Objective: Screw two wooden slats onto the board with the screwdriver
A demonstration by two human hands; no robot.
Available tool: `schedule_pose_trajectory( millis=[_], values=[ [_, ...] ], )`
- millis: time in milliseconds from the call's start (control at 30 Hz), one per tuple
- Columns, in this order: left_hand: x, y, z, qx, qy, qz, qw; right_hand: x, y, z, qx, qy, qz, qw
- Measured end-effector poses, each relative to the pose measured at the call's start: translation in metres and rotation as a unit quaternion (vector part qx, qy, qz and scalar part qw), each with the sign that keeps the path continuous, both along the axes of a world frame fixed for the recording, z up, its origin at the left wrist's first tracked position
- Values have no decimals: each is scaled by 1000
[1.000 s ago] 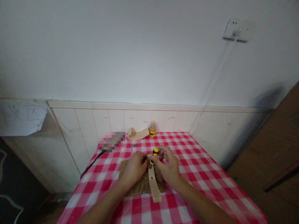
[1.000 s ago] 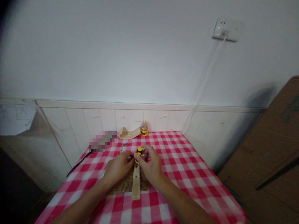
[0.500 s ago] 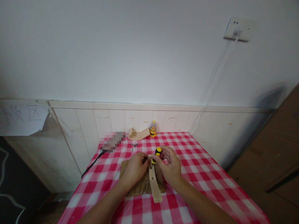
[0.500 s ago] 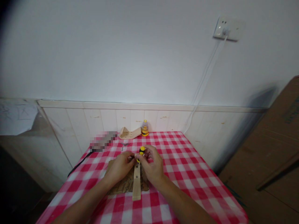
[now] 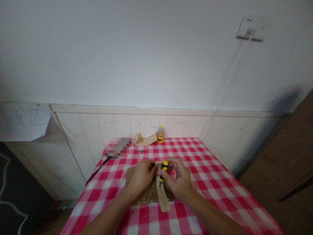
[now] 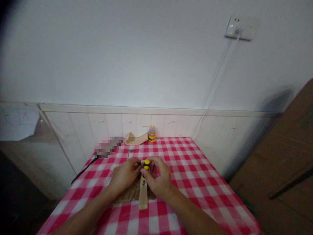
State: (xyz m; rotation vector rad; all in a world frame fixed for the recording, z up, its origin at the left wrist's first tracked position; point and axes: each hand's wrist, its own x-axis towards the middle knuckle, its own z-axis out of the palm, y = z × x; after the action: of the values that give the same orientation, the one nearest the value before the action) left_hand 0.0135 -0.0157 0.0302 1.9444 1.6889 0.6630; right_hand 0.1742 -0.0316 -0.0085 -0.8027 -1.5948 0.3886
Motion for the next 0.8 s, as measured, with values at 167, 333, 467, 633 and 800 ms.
schedule_pose_trajectory(
  millis=[167, 333, 467, 633, 800],
  values=[
    [-1, 1, -2, 10, -19, -9, 1000, 0, 0, 0, -2, -17, 3, 1000],
    [0, 1, -3, 5, -2, -1, 1000, -1, 2, 0, 0, -14, -18, 1000],
    [0, 1, -4, 9, -17, -7, 1000, 0, 0, 1, -7, -16, 8, 1000],
    [0, 1, -3, 4, -27, -9, 1000, 4, -2, 3, -3, -39, 35, 999],
    [0, 4, -7, 2, -38, -15, 999, 5, -1, 3, 2, -54, 49, 997]
  ],
)
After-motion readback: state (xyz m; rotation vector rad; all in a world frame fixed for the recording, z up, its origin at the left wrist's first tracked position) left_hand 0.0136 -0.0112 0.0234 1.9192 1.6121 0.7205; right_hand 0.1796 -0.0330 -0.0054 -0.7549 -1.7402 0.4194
